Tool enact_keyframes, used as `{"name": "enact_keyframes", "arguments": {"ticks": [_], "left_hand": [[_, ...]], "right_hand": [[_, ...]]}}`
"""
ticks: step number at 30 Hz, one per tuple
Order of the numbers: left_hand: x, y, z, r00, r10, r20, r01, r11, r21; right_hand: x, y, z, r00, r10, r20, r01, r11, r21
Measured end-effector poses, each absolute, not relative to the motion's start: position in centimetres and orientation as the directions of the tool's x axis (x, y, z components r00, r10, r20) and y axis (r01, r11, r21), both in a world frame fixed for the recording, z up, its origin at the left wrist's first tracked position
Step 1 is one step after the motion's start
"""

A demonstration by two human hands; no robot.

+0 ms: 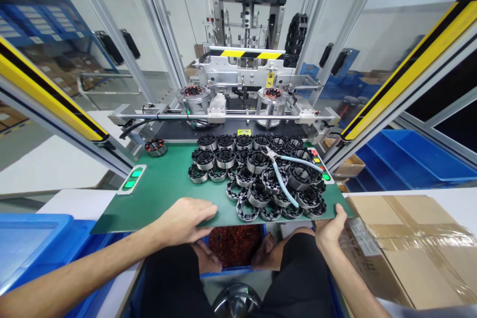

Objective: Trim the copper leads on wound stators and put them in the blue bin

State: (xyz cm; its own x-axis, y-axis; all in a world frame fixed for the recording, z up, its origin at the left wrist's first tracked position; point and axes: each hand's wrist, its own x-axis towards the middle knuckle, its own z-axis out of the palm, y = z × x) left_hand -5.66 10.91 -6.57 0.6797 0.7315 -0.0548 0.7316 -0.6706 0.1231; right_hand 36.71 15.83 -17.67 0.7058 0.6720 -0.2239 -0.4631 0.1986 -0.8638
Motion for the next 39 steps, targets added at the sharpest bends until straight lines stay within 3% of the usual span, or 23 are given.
{"name": "enact_keyframes", "arguments": {"ticks": [39], "left_hand": [[-5.75, 10.91, -6.74, 0.679, 0.732, -0.058, 0.731, -0.666, 0.15]], "right_hand": [[36.35, 15.73, -17.3, 0.714, 0.661, -0.228, -0.469, 0.21, -0.858]]}}
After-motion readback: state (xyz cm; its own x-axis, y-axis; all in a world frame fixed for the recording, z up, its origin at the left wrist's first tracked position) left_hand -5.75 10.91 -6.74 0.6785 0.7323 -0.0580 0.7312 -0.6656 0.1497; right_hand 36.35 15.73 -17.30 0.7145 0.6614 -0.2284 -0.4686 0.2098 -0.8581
